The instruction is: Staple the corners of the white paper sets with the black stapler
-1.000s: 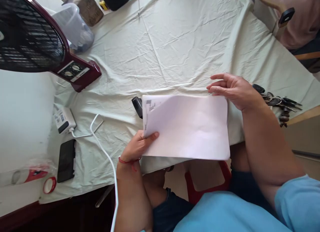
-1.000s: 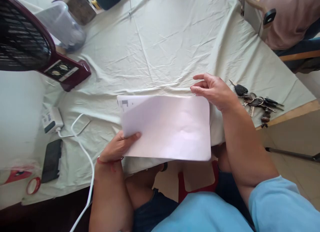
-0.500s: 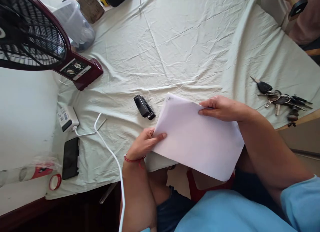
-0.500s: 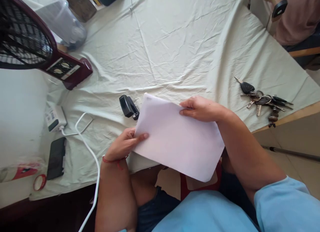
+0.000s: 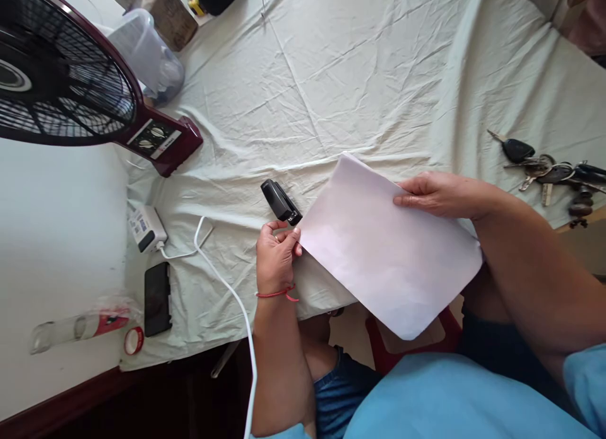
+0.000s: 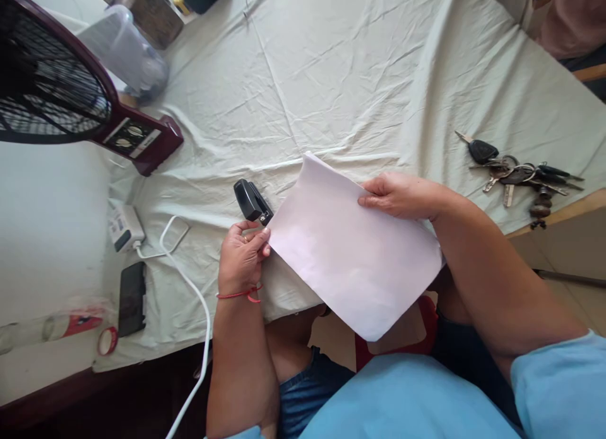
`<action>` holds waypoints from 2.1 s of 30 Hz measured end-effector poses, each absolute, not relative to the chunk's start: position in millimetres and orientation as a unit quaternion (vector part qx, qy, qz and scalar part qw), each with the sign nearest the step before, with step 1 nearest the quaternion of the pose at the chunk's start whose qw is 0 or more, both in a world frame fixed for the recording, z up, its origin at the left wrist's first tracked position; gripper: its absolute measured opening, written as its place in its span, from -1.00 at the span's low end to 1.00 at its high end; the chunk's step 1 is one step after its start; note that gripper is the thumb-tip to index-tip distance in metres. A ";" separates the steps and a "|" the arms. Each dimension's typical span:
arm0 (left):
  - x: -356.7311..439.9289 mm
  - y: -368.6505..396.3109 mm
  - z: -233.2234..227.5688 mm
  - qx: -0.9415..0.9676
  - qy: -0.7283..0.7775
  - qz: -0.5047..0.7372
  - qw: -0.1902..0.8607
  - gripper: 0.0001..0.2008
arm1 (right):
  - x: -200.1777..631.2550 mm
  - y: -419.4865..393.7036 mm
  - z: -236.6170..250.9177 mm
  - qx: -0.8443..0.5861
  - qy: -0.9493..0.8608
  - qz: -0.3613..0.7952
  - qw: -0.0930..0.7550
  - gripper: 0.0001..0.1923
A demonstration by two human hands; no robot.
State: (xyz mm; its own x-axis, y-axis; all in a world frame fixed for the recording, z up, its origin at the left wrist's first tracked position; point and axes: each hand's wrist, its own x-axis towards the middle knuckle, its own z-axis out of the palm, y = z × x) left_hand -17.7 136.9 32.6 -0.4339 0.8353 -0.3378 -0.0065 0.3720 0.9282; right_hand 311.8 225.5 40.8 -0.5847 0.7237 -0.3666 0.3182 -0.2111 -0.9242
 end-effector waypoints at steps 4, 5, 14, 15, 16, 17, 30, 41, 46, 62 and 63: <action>-17.2 139.1 29.2 0.269 0.706 0.515 0.404 -0.44 | 306.4 220.9 44.9 -0.434 -0.544 0.711 0.098 -0.69; -17.0 139.9 28.5 0.261 0.708 0.523 0.397 -0.44 | 303.7 219.5 44.4 -0.436 -0.516 0.729 0.106 -0.70; -13.7 147.3 25.0 0.224 0.735 0.531 0.357 -0.42 | 287.1 214.1 42.6 -0.453 -0.458 0.755 0.120 -0.84; -13.3 148.4 25.3 0.220 0.741 0.528 0.351 -0.44 | 286.4 213.9 44.1 -0.459 -0.449 0.758 0.117 -0.82; -12.8 149.5 25.7 0.218 0.747 0.524 0.345 -0.46 | 285.7 213.6 45.5 -0.465 -0.440 0.759 0.117 -0.80; -12.3 150.5 26.1 0.216 0.754 0.520 0.338 -0.49 | 285.0 213.3 46.4 -0.471 -0.432 0.760 0.118 -0.78; -19.6 150.2 11.5 0.322 0.794 0.459 0.236 -0.46 | 286.3 215.7 34.3 -0.480 -0.421 0.757 0.140 -0.79; -22.5 137.5 8.0 0.493 0.761 0.422 0.030 -0.49 | 285.9 215.3 33.5 -0.454 -0.424 0.770 0.144 -0.78; -24.9 132.8 6.7 0.535 0.764 0.361 0.012 -0.40 | 285.1 214.2 35.7 -0.464 -0.421 0.764 0.154 -0.78; -21.2 129.8 3.1 0.488 0.755 0.421 0.124 -0.27 | 284.4 220.1 35.4 -0.516 -0.429 0.682 0.292 -0.85; -19.8 128.3 4.1 0.472 0.753 0.438 0.134 -0.28 | 286.8 221.8 35.1 -0.515 -0.417 0.679 0.316 -0.84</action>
State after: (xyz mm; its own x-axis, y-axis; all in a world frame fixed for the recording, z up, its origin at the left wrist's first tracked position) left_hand -19.8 128.3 4.1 -0.5192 0.8283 0.2107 0.5926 0.1712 0.7871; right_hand 286.8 221.8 35.1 -0.2702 0.8584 -0.4362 0.0011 -0.4527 -0.8916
